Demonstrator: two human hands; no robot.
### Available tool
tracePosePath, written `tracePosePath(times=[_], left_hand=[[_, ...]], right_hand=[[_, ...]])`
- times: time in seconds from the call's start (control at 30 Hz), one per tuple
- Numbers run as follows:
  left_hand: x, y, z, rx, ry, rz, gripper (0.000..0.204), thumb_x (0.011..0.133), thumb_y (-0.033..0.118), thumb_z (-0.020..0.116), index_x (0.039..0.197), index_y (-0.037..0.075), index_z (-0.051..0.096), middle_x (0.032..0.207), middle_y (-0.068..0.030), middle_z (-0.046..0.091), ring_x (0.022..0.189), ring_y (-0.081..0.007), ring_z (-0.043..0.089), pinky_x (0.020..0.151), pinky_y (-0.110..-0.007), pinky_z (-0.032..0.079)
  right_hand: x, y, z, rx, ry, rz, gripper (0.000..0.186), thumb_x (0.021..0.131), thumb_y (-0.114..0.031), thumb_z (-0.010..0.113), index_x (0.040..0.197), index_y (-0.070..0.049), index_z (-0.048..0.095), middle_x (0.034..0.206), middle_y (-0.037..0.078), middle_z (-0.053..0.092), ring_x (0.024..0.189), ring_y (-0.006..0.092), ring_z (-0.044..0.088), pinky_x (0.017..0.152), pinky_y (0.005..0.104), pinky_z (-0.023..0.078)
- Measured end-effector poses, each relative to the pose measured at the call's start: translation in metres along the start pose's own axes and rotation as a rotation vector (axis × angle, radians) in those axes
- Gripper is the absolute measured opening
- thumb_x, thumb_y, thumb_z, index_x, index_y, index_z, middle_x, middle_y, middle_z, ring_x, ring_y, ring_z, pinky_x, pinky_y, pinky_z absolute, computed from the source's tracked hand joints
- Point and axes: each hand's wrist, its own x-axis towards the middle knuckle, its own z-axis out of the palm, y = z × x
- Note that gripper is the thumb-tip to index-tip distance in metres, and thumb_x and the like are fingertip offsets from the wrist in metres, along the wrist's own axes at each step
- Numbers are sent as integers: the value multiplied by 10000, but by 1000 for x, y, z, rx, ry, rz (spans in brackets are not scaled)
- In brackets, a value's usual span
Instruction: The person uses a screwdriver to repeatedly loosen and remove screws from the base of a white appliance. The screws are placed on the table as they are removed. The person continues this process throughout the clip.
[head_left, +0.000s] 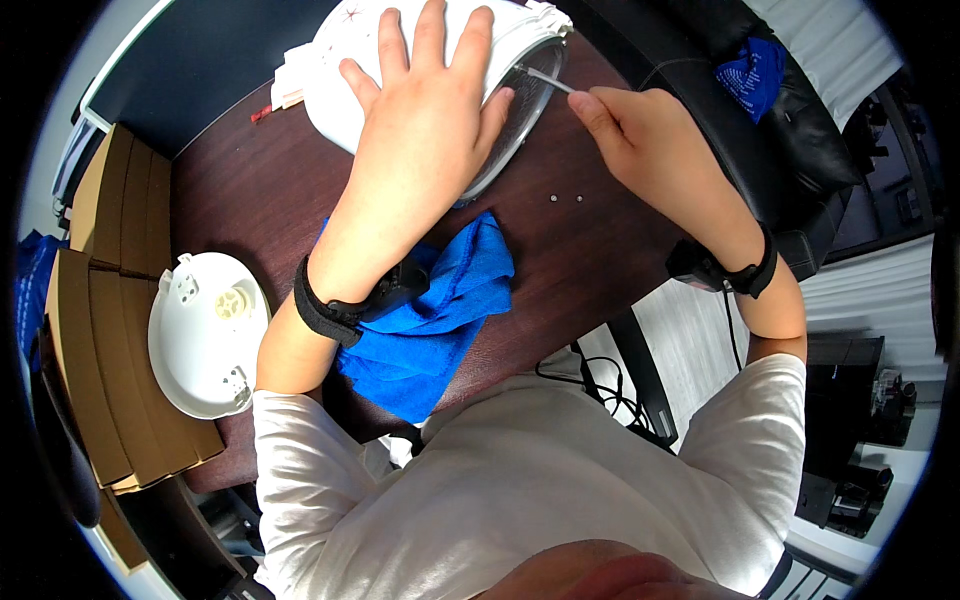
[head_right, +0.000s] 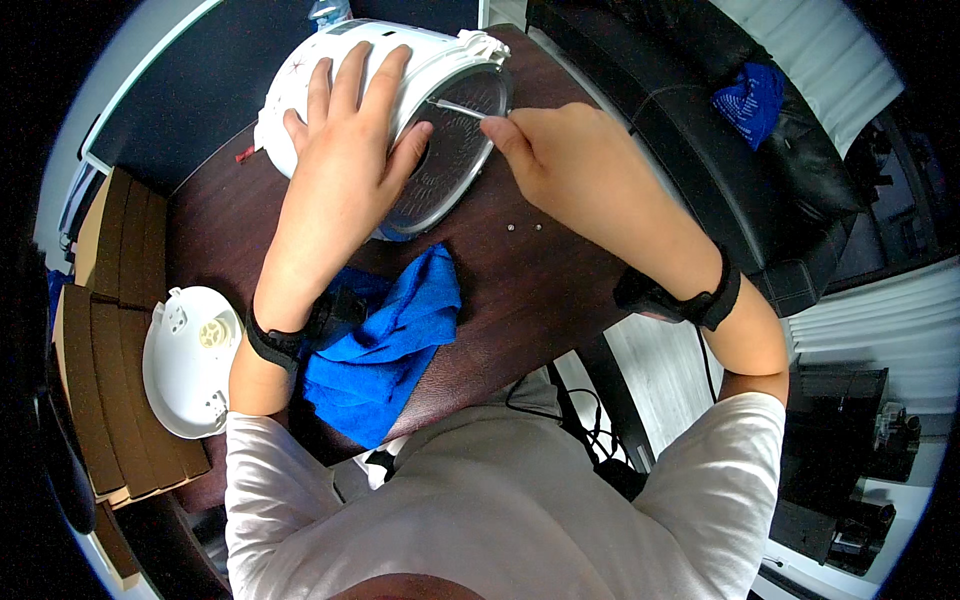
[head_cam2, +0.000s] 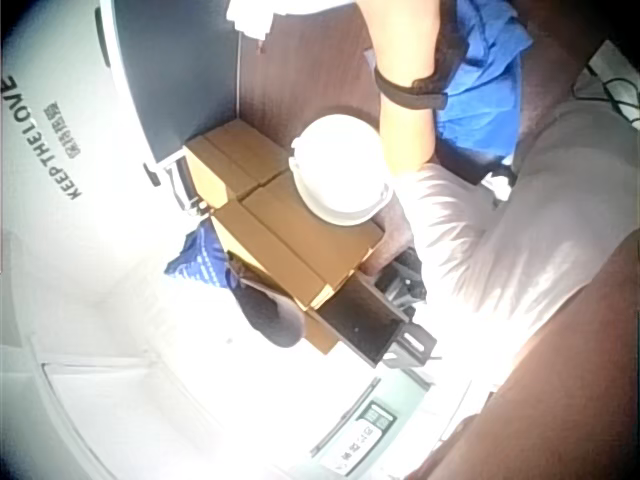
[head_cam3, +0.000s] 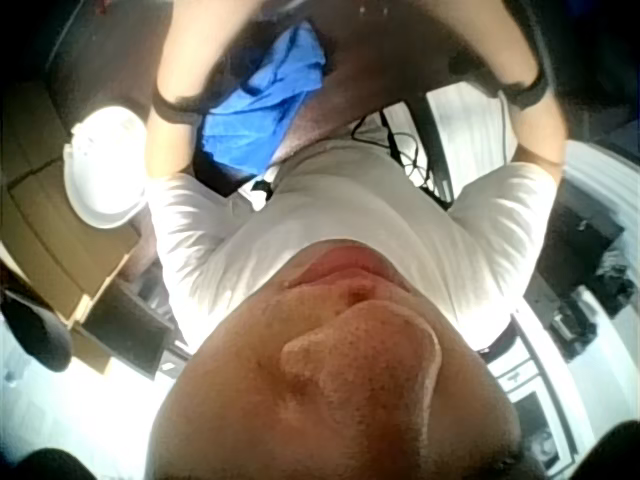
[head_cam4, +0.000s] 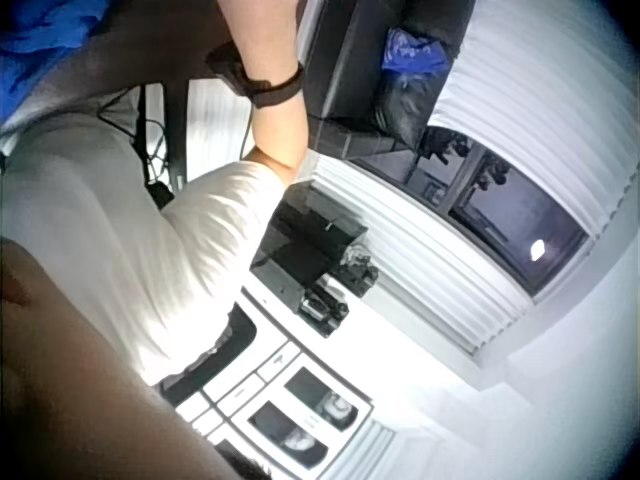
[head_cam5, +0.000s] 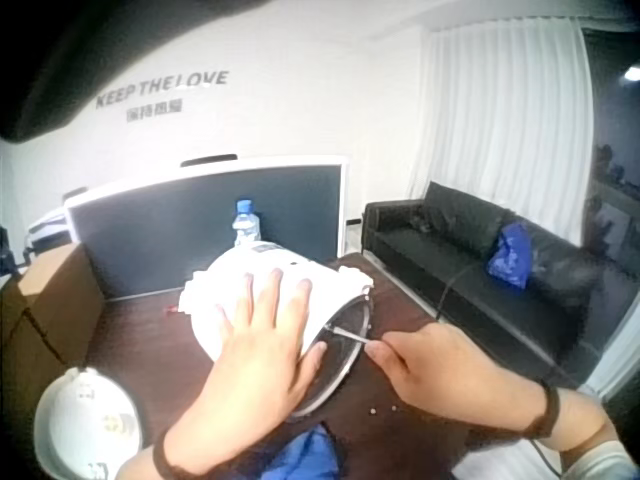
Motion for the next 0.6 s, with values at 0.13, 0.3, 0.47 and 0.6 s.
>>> tracePosePath(times=[0.13,0.3,0.47,0.6], left_hand=[[0,0,-1,-4,-8,-6,557,888,269,598,1390,135,397,1393,-220,398,1304,-487,316,974,-675,299],[0,-1,1,13,3,2,552,890,273,598,1387,141,398,1391,-221,399,1304,-486,317,972,-678,303],[-1,0,1,16,-4,-3,553,891,273,597,1386,135,395,1390,-223,399,1302,-486,321,970,-677,307],[0,0,0,6,-3,0,555,890,269,597,1387,132,393,1388,-225,399,1298,-486,321,974,-673,305]], right_hand=[[3,-3,-1,-51,-6,1,372,945,-276,545,692,-16,625,574,187,561,534,360,585,475,415,438],[-1,-3,0,-17,-11,9,369,943,-274,549,691,-15,623,572,188,559,530,366,578,473,419,434],[0,0,1,-13,-14,0,365,944,-275,549,698,-16,626,573,188,561,531,366,578,475,417,433],[0,0,-1,-7,-32,14,367,949,-274,542,706,-12,627,570,187,559,525,360,578,471,414,428]])
